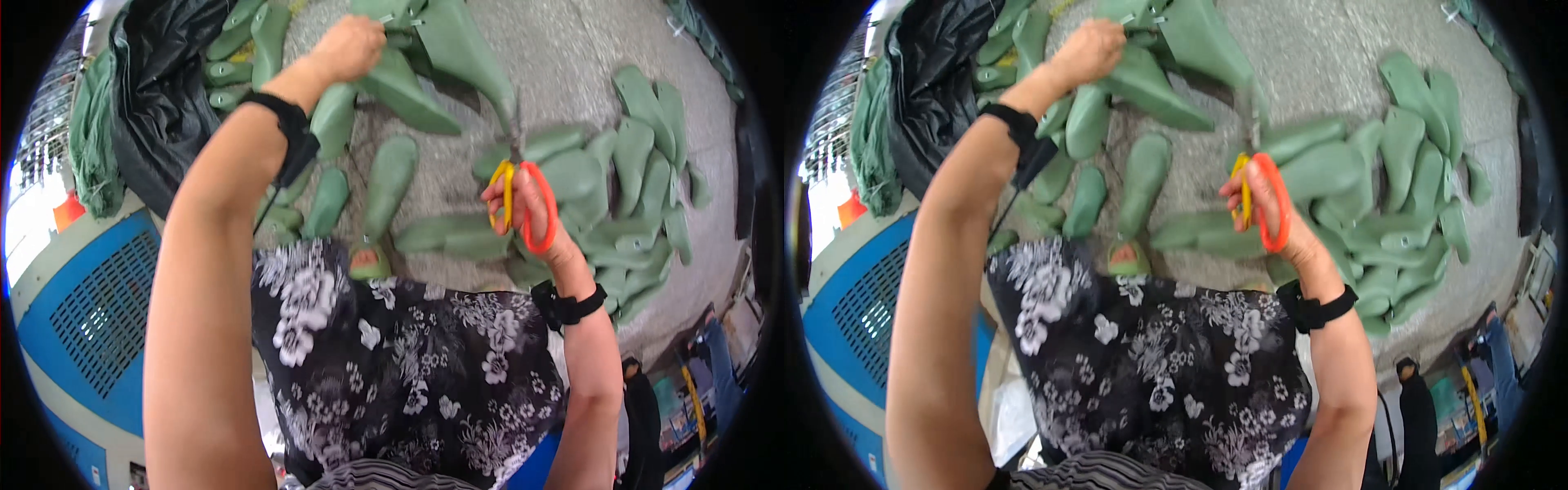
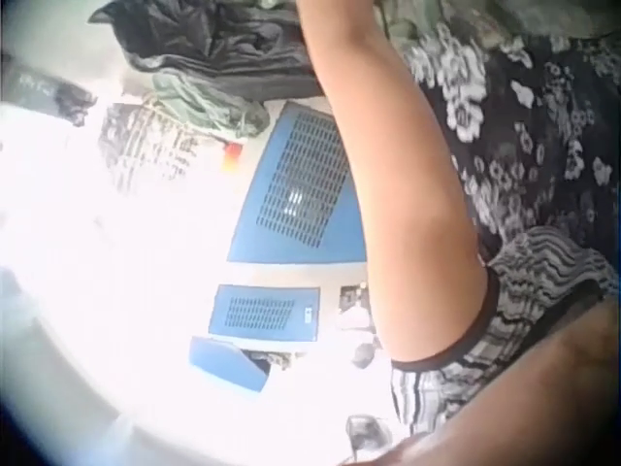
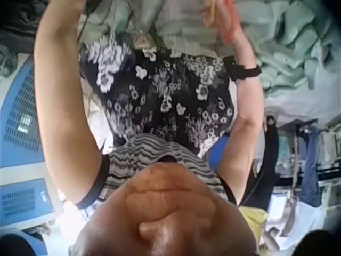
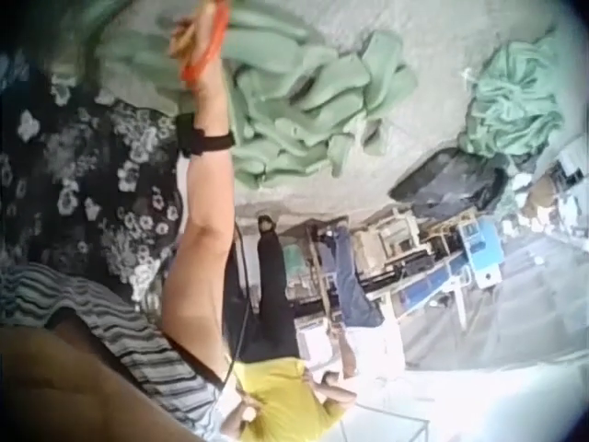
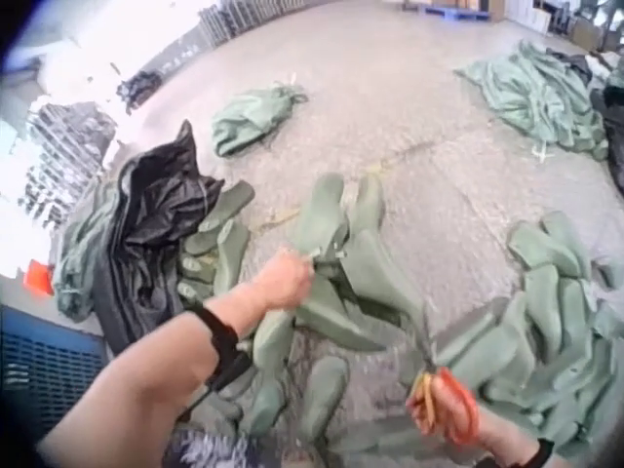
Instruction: The recorder organizes green plastic shoe lasts from a bag and floor onto a workbench in a shoe manufacturing facility.
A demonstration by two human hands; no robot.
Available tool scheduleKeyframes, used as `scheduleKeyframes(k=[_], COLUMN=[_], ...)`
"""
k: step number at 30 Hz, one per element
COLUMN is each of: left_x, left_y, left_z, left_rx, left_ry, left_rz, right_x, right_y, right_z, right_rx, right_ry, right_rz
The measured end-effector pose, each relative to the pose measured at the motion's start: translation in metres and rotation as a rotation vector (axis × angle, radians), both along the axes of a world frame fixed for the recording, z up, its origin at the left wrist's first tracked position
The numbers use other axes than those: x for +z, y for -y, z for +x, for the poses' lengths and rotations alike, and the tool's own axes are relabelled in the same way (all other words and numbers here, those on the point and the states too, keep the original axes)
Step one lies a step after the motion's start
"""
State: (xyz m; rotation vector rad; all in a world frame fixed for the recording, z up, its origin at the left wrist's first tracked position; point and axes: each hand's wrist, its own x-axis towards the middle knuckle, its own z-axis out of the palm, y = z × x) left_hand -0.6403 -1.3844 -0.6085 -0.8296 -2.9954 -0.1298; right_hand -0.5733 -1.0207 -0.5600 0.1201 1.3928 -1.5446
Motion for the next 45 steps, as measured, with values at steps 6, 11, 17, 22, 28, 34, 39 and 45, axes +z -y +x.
scheduleKeyframes(k=[6,11,17,22,28,34,39,45], left_x=[0.032,0.038,0.026,0.026,0.024,0.031,0.030,-0.005], left_y=[-0.010,-0.017,-0.018,-0.016,-0.009,-0.011,-0.018,-0.050], left_z=[0.067,0.097,0.094,0.105,0.110,0.120,0.150,0.180], left_rx=[0.168,0.536,0.402,0.368,0.405,0.493,0.441,0.332], left_ry=[-0.244,-0.237,-0.296,-0.327,-0.241,-0.180,-0.157,-0.082], left_rz=[0.292,0.363,0.473,0.471,0.570,0.615,0.588,0.431], right_x=[0.020,0.010,0.006,0.007,-0.005,0.020,0.088,0.136], right_y=[0.079,0.120,0.154,0.161,0.183,0.142,0.065,-0.010], right_z=[-0.013,-0.035,-0.052,-0.040,-0.054,-0.078,0.005,0.108], right_rx=[0.364,0.475,0.589,0.588,0.599,-0.037,0.297,0.244], right_ry=[-0.026,-0.079,-0.189,-0.262,-0.333,-0.222,-0.585,0.126], right_rz=[-0.049,0.110,0.147,0.083,0.116,-0.117,0.141,0.122])
